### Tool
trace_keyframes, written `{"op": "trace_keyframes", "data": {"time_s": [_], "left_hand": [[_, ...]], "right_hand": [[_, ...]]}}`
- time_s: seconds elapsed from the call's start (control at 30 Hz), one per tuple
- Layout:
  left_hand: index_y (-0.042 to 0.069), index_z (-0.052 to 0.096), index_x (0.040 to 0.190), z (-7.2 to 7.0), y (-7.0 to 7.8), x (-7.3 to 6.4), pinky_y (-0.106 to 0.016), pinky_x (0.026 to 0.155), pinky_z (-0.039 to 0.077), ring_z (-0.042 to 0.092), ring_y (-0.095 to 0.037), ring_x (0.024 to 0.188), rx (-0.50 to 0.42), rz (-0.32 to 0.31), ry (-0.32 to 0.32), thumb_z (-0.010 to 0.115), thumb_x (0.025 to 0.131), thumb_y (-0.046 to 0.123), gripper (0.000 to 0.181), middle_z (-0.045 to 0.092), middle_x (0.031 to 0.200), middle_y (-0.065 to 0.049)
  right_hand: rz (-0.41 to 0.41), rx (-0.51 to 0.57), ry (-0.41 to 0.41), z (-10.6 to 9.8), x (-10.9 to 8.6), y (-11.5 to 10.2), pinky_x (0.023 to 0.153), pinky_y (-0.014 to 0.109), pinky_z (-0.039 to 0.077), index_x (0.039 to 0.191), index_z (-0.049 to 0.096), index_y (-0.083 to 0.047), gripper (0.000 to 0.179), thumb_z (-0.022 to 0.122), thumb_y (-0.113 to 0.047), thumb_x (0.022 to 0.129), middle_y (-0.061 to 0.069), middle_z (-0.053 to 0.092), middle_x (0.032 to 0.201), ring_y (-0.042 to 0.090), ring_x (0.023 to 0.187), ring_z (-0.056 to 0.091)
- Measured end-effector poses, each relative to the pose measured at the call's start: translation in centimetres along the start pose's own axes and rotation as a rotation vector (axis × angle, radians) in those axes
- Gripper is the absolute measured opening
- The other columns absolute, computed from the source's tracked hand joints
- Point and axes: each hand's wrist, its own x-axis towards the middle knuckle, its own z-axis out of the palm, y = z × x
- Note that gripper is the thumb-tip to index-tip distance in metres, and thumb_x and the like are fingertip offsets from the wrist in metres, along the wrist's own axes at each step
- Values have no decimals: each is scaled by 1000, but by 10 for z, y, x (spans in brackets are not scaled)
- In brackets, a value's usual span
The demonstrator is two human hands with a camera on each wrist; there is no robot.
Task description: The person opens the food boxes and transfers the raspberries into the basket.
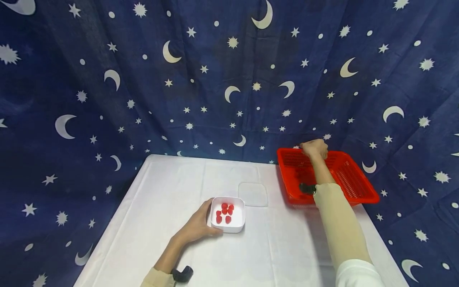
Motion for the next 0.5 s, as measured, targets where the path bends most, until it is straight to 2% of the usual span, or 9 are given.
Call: {"op": "trace_keyframes", "data": {"time_s": [0.1, 0.17, 0.3, 0.37, 0.5], "left_hand": [[18, 27, 165, -1, -1, -1, -56, 123, 31, 31, -28, 155, -2, -5, -3, 95, 65, 56, 126, 34, 168, -3], [18, 27, 164, -2, -1, -2, -56, 123, 31, 31, -28, 155, -3, -5, -3, 95, 65, 55, 126, 34, 168, -3], [18, 28, 164, -3, -2, -2, -55, 123, 31, 32, -28, 155, -2, -2, 8, 96, 65, 54, 126, 35, 167, -3], [18, 28, 164, -3, -2, -1, -55, 123, 31, 32, -28, 155, -3, 1, 9, 96, 65, 55, 126, 35, 167, -3], [18, 27, 164, -2, -2, -1, -56, 123, 31, 32, -29, 155, -11, 1, -1, 96, 65, 53, 125, 34, 168, -3]], "right_hand": [[101, -82, -12, 5, 6, 11, 64, 41, 55, 114, 73, 5, 51, 60, -37, 89, 23, 73, 107, 41, 100, 68], [136, -115, -40, 10, 10, 18, 60, 38, 54, 113, 71, 7, 50, 58, -34, 88, 23, 72, 104, 37, 92, 68], [153, -192, -78, 22, 21, 33, 54, 33, 51, 110, 71, 8, 47, 59, -30, 86, 14, 68, 78, 27, 72, 63], [164, -230, -86, 27, 27, 40, 52, 32, 49, 112, 68, 10, 49, 60, -30, 86, 14, 63, 75, 25, 68, 59], [193, -275, -109, 36, 34, 48, 50, 31, 50, 106, 70, 6, 43, 59, -31, 85, 11, 60, 75, 23, 63, 56]]}}
